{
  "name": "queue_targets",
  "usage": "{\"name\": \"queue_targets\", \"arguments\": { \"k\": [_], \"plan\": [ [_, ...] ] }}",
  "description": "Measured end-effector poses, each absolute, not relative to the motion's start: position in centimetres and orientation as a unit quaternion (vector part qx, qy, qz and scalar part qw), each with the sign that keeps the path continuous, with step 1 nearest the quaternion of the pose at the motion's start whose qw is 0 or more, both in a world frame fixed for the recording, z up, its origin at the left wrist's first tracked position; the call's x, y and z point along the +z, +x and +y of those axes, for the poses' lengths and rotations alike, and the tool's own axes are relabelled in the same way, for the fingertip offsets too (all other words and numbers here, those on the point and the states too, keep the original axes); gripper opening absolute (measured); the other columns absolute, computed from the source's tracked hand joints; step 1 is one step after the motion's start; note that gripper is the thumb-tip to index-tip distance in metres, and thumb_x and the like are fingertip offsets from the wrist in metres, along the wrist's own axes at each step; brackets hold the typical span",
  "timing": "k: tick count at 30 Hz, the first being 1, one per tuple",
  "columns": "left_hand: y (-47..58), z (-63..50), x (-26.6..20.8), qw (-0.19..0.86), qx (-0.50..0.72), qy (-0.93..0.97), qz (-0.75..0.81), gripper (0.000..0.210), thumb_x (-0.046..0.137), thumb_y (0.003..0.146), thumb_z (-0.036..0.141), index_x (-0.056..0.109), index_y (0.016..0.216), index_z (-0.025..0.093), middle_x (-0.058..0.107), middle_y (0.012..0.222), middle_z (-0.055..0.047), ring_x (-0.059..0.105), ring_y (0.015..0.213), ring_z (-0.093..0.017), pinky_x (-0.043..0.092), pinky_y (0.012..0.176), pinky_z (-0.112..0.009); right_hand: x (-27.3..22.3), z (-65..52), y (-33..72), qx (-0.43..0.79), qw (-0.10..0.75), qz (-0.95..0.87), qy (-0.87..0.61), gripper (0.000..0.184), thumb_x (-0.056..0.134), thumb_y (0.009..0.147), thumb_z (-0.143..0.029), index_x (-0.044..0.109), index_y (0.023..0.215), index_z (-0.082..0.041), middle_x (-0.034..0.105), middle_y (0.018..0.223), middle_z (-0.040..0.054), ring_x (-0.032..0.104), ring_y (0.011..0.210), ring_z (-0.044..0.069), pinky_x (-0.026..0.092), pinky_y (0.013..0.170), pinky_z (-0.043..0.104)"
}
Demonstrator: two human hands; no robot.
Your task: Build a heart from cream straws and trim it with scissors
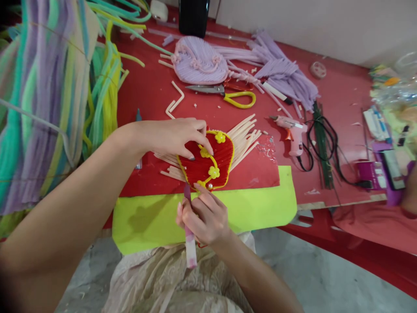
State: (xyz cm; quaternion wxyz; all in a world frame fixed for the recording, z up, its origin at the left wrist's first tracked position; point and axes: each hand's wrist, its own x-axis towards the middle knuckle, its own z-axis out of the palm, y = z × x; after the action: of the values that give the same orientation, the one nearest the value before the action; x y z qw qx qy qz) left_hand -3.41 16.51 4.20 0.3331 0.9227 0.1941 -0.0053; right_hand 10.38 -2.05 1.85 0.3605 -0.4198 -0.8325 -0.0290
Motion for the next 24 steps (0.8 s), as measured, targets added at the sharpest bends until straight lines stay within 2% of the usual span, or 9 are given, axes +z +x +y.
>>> {"name": "queue_targets", "arguments": {
  "k": [5,11,17,24],
  "plan": [
    [-3.4,16.5,4.3,0.331,-0.007,0.923,0.194,0.039,0.061,0.079,0.026,0.065,0.118,0.030,0.053,0.112,-0.004,0.048,0.105,-0.022,0.035,0.091,-0.032,1.5,-1.7,10.4,-0.037,0.359,-0.833,-0.419,0.019,0.066,0.074,-0.003,0.056,0.082,-0.018,0.055,0.057,-0.0032,0.053,0.054,0.010,0.060,0.081,0.032],
    [-3.4,16.6,4.1,0.333,0.006,0.923,0.193,0.039,0.064,0.078,0.024,0.066,0.117,0.030,0.053,0.109,-0.004,0.051,0.103,-0.022,0.037,0.088,-0.031,1.9,-2.8,11.1,-0.023,0.371,-0.837,-0.401,0.020,0.061,0.077,-0.004,0.050,0.073,-0.021,0.052,0.054,-0.0053,0.047,0.049,0.009,0.061,0.078,0.035],
    [-3.3,16.7,3.1,0.329,0.066,0.924,0.181,0.032,0.067,0.077,0.026,0.070,0.109,0.028,0.056,0.101,-0.003,0.055,0.097,-0.022,0.042,0.086,-0.032,2.0,-2.9,10.9,-0.019,0.364,-0.836,-0.411,0.017,0.063,0.078,-0.006,0.054,0.078,-0.021,0.055,0.056,-0.0038,0.050,0.052,0.010,0.061,0.078,0.036],
    [-3.3,16.6,3.1,0.328,0.089,0.922,0.184,0.023,0.068,0.078,0.028,0.072,0.101,0.026,0.058,0.097,-0.002,0.058,0.093,-0.020,0.046,0.082,-0.030,1.7,-2.8,11.0,-0.007,0.382,-0.832,-0.403,0.021,0.062,0.077,-0.003,0.052,0.074,-0.021,0.054,0.055,-0.0040,0.050,0.049,0.010,0.061,0.077,0.036]
  ]
}}
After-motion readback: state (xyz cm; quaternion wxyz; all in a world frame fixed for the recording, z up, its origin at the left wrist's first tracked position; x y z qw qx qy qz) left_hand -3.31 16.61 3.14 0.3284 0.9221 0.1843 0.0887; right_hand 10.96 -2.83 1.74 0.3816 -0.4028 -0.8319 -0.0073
